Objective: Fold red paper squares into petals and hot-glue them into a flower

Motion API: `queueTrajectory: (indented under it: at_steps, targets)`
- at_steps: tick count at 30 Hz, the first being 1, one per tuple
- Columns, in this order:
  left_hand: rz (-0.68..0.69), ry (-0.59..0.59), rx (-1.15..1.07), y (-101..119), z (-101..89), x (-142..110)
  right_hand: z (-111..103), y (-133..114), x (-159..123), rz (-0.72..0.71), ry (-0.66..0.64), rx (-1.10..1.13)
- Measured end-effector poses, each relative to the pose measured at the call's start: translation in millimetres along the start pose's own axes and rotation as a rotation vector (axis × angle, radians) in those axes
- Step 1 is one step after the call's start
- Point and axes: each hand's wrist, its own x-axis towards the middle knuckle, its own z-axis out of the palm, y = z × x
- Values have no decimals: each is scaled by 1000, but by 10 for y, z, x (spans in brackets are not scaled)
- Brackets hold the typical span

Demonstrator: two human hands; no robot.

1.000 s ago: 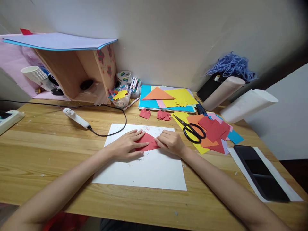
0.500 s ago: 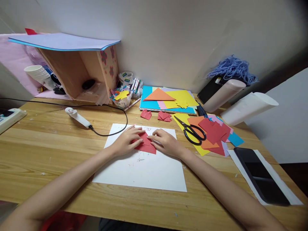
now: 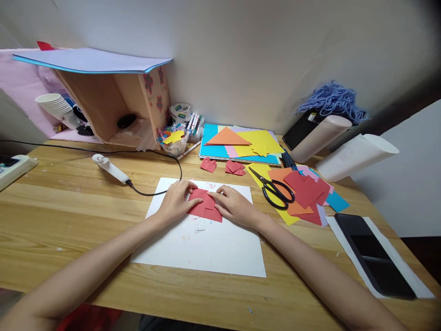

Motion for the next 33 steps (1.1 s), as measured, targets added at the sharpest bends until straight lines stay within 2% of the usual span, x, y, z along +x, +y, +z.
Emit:
queueTrajectory:
  at_steps: [18, 26, 33]
  targets:
    - [-15, 19, 138, 50, 7, -1, 14, -11, -6, -8, 2, -92]
    - [-48, 28, 114, 54, -8, 2, 16, -17, -14, -13, 3, -114]
    - [76, 17, 55, 80, -28, -23, 7, -26, -8, -4, 6, -111]
